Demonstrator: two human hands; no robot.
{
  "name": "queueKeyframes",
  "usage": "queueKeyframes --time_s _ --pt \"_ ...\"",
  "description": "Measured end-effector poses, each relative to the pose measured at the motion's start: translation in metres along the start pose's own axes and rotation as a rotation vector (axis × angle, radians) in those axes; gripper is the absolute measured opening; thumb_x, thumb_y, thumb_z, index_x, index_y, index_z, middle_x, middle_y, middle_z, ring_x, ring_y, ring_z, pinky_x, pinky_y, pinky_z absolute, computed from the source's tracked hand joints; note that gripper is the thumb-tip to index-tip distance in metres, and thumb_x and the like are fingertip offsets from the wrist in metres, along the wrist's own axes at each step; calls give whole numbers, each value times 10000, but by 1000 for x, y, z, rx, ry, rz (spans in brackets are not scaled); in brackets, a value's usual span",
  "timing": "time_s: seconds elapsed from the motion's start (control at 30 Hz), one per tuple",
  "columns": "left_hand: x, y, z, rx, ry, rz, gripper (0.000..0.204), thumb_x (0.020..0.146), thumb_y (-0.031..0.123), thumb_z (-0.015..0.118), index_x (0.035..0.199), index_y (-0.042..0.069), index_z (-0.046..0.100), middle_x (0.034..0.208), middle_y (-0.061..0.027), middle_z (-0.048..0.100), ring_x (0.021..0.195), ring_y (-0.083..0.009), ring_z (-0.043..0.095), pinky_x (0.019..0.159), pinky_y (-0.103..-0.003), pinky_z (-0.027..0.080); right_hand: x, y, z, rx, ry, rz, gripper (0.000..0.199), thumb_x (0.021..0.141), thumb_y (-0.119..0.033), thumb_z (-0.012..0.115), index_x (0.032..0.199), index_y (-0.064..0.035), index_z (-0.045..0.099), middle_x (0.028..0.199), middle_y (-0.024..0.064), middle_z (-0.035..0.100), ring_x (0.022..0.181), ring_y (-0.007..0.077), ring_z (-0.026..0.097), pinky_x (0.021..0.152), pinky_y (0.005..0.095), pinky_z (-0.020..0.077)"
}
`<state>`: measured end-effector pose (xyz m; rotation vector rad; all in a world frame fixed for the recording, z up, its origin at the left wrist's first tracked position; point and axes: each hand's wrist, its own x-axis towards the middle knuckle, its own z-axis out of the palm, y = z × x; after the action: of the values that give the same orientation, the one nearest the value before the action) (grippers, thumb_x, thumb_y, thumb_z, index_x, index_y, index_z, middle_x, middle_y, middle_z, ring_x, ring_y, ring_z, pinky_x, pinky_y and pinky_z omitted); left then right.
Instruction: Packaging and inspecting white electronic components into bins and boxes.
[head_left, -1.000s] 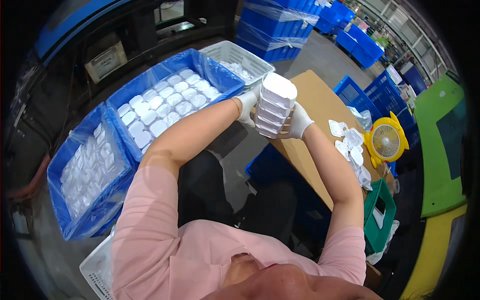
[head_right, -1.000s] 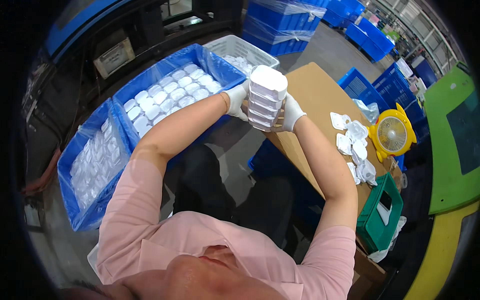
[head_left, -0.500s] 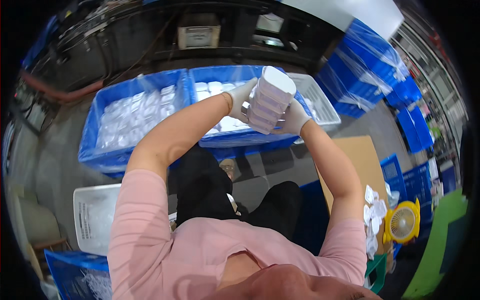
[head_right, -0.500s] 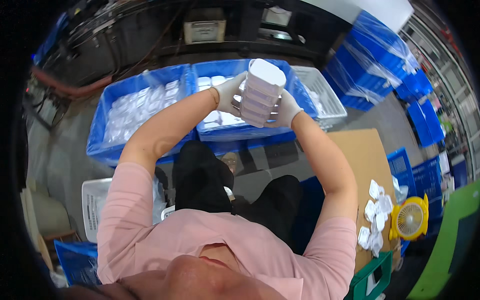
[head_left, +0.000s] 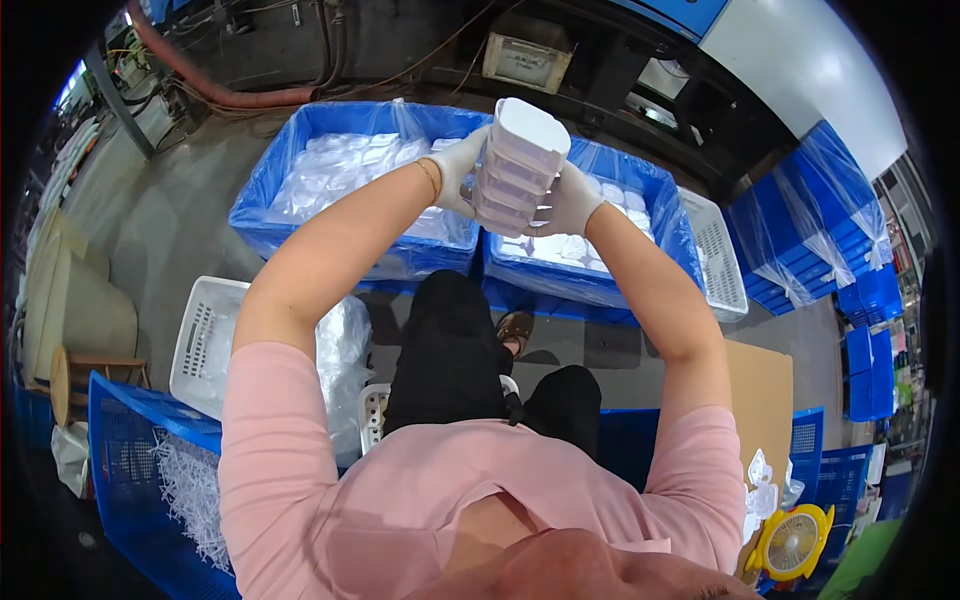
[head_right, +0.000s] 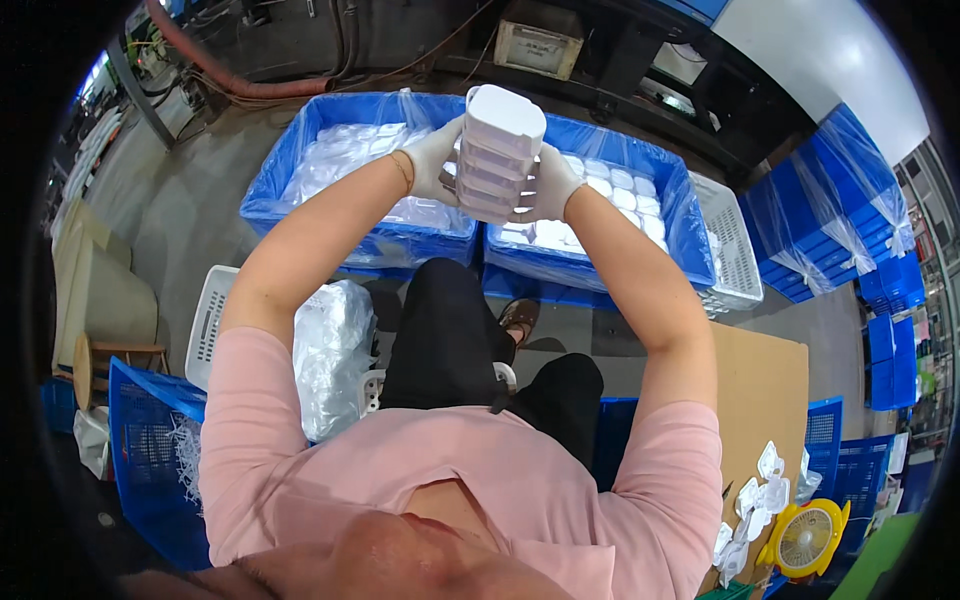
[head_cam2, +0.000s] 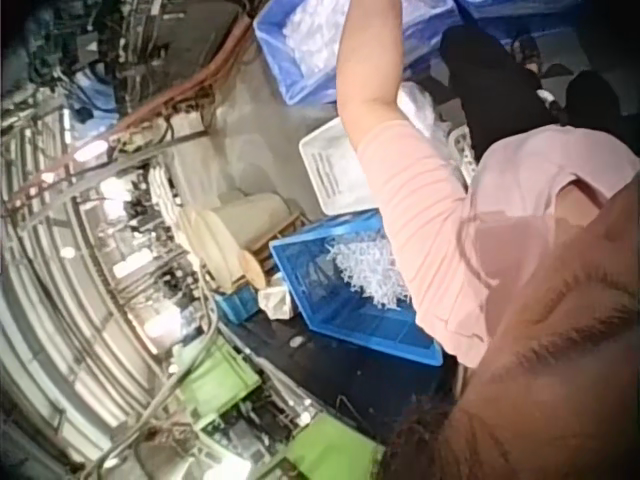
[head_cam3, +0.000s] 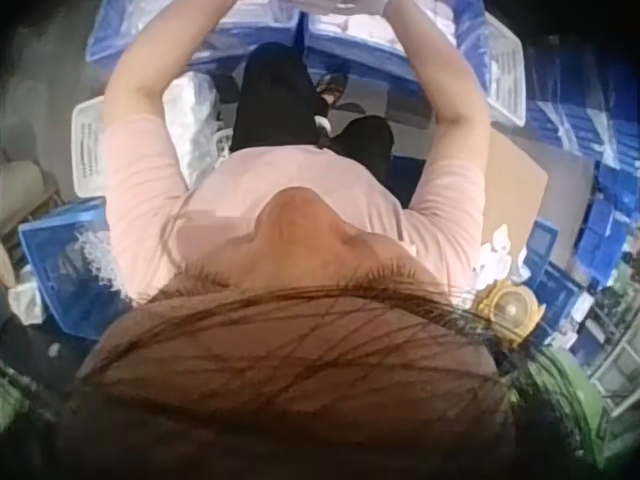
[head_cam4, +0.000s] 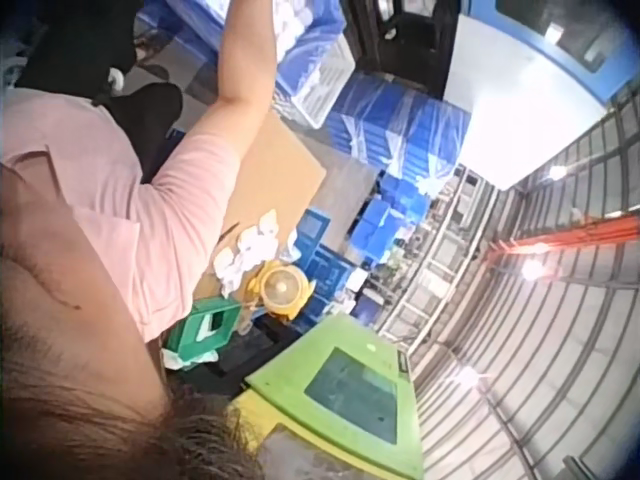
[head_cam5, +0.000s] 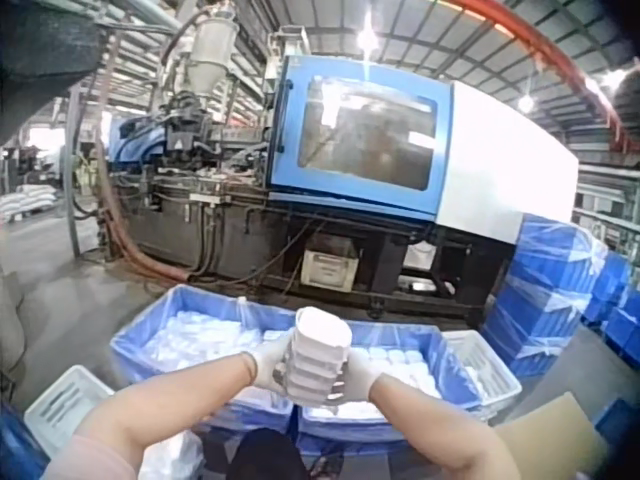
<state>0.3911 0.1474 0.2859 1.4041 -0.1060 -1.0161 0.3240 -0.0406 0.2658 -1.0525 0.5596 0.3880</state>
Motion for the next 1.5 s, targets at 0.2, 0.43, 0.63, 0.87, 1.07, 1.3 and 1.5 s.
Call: queueKeyframes --time_s 0.2,0.43,0.63,0.87,1.07,1.3,1.5 --pt "5 -4 -4 -22 -18 -27 843 827 702 382 1440 128 306 1486 -111 256 1315 -371 294 1034 -559 320 14 3 -9 17 18 14 585 856 -516 497 1259 -93 463 1349 160 419 1231 373 392 971 590 307" --pt "10 -13 13 -35 -166 -11 855 855 624 462 1468 105 170 1480 -179 209 1295 -412 327 991 -547 378 -16 11 -21 -53 86 -34 632 889 -508 397 1313 -39 398 1395 207 356 1275 381 363 1003 567 298" --pt "35 -23 38 263 -379 169 623 924 360 509 1441 277 171 1453 -189 246 1243 -444 387 949 -544 448 -36 18 -59 31 198 -82 615 887 -511 402 1290 -45 418 1352 197 398 1257 371 379 995 570 300" --pt "77 -42 84 29 -377 -42 785 839 657 397 1440 161 294 1444 -165 285 1294 -404 325 991 -569 364 -52 24 -107 75 288 -24 512 888 -499 439 1264 -154 477 1319 120 455 1229 361 394 967 599 306" --pt "128 -50 99 -18 -412 -100 726 881 612 403 1459 219 209 1433 -185 270 1260 -452 358 960 -557 411 -26 17 -154 57 253 -14 579 874 -575 429 1286 -168 449 1328 112 431 1193 359 426 953 614 311" --pt "216 -70 131 -138 -266 -125 781 851 704 330 1415 167 380 1442 -96 375 1306 -293 358 1030 -533 310 57 4 -256 43 254 -20 598 861 -606 443 1277 -177 468 1323 94 439 1190 336 432 928 567 378" --pt "319 -138 136 -184 -150 -164 797 821 745 350 1399 199 411 1430 -61 403 1274 -256 388 1009 -478 325 132 30 -334 -366 219 -143 578 872 -609 446 1305 -226 458 1295 37 467 1143 277 471 855 516 451"
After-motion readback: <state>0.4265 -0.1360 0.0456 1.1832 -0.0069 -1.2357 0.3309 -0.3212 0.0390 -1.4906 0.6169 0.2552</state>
